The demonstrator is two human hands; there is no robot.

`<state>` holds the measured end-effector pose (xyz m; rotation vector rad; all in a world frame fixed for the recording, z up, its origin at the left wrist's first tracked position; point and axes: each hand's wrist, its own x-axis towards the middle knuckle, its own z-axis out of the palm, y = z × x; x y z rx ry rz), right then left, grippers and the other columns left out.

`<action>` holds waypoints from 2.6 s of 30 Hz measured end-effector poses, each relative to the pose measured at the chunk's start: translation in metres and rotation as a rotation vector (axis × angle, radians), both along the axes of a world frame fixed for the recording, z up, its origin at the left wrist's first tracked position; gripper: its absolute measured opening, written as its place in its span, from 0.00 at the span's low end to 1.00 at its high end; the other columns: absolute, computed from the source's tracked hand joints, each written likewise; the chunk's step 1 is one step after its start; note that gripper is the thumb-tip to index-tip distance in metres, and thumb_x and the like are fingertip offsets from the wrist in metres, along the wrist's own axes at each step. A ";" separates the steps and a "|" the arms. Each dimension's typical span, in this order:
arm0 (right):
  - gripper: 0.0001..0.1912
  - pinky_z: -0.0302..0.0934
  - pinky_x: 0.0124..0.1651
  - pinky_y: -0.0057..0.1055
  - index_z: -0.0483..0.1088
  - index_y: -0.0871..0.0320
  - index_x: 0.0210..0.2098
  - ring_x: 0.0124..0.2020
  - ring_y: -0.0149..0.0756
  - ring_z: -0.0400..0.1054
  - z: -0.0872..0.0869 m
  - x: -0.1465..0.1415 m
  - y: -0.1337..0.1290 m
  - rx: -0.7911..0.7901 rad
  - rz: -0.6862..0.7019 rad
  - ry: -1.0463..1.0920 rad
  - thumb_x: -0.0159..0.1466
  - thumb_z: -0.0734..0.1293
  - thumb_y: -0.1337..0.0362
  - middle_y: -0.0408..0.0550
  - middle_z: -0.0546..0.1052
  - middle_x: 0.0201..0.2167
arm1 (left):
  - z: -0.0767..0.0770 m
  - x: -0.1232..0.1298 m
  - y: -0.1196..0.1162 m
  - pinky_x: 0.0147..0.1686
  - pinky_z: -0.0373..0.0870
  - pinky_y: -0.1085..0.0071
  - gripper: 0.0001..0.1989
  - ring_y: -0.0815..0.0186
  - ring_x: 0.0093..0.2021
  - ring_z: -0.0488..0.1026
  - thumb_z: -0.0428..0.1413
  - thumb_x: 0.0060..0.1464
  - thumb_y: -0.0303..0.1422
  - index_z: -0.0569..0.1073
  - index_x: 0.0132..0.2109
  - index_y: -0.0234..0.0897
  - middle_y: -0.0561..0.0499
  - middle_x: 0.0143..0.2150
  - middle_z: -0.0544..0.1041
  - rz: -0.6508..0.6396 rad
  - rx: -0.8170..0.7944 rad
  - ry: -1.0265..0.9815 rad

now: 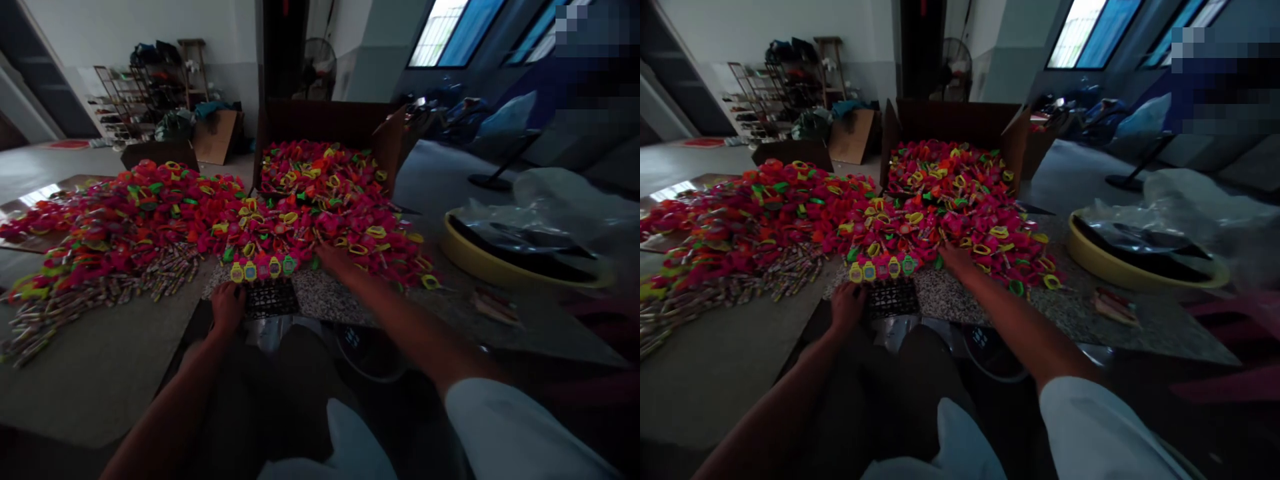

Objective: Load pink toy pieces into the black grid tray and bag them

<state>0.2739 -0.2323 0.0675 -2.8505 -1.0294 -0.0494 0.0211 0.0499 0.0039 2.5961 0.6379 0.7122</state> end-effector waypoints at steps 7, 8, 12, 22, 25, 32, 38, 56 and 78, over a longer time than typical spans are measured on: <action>0.18 0.69 0.49 0.37 0.79 0.60 0.53 0.48 0.49 0.77 -0.017 -0.041 -0.033 0.455 -0.204 0.011 0.70 0.65 0.57 0.59 0.83 0.47 | 0.002 0.001 -0.006 0.63 0.65 0.53 0.12 0.52 0.57 0.74 0.56 0.66 0.38 0.83 0.48 0.41 0.43 0.52 0.82 -0.014 -0.043 0.026; 0.17 0.69 0.46 0.36 0.79 0.59 0.47 0.44 0.49 0.77 -0.019 -0.054 -0.029 0.549 -0.256 0.051 0.70 0.65 0.54 0.58 0.83 0.41 | 0.002 0.000 -0.005 0.63 0.65 0.53 0.12 0.52 0.57 0.74 0.56 0.67 0.38 0.83 0.49 0.41 0.43 0.53 0.82 -0.036 -0.049 0.035; 0.22 0.66 0.33 0.33 0.71 0.53 0.28 0.26 0.42 0.73 -0.018 -0.116 0.004 0.831 -0.254 0.381 0.69 0.61 0.45 0.49 0.76 0.21 | 0.001 -0.004 0.000 0.64 0.64 0.53 0.13 0.53 0.59 0.74 0.56 0.67 0.35 0.83 0.51 0.42 0.44 0.56 0.82 -0.118 -0.058 0.065; 0.15 0.64 0.27 0.28 0.73 0.55 0.40 0.21 0.36 0.70 -0.014 -0.179 0.101 0.918 -0.005 0.816 0.65 0.66 0.51 0.39 0.72 0.19 | 0.004 -0.008 0.006 0.64 0.65 0.53 0.12 0.53 0.59 0.74 0.57 0.68 0.35 0.84 0.52 0.43 0.45 0.55 0.83 -0.190 -0.048 0.077; 0.12 0.66 0.29 0.29 0.77 0.56 0.42 0.24 0.37 0.72 -0.020 -0.179 0.116 0.835 -0.016 0.899 0.64 0.68 0.56 0.41 0.76 0.22 | 0.005 -0.009 0.006 0.63 0.66 0.55 0.12 0.54 0.59 0.74 0.57 0.67 0.35 0.84 0.51 0.44 0.46 0.56 0.82 -0.206 -0.053 0.077; 0.07 0.68 0.37 0.28 0.78 0.56 0.38 0.33 0.40 0.77 -0.024 -0.182 0.124 0.655 0.095 0.741 0.66 0.66 0.63 0.44 0.81 0.28 | 0.006 -0.007 0.004 0.63 0.65 0.52 0.13 0.51 0.59 0.74 0.58 0.67 0.36 0.85 0.52 0.45 0.44 0.55 0.82 -0.192 -0.063 0.070; 0.11 0.67 0.52 0.32 0.78 0.58 0.49 0.48 0.46 0.78 -0.023 -0.186 0.128 0.508 0.175 0.450 0.69 0.69 0.64 0.53 0.85 0.45 | 0.004 -0.006 0.005 0.65 0.64 0.51 0.15 0.51 0.60 0.73 0.57 0.65 0.32 0.84 0.53 0.46 0.44 0.56 0.82 -0.202 -0.075 0.076; 0.09 0.67 0.51 0.32 0.81 0.56 0.46 0.48 0.47 0.79 -0.017 -0.188 0.132 0.487 0.226 0.430 0.67 0.71 0.65 0.52 0.85 0.45 | 0.006 -0.008 0.008 0.64 0.65 0.52 0.12 0.49 0.60 0.73 0.57 0.62 0.32 0.85 0.48 0.42 0.43 0.57 0.81 -0.207 -0.051 0.094; 0.14 0.65 0.54 0.30 0.82 0.62 0.51 0.54 0.46 0.78 -0.006 -0.189 0.140 0.273 0.243 0.329 0.72 0.71 0.61 0.59 0.84 0.51 | -0.006 -0.002 0.032 0.57 0.72 0.53 0.17 0.48 0.57 0.76 0.53 0.62 0.34 0.85 0.49 0.41 0.42 0.56 0.82 -0.278 0.064 0.112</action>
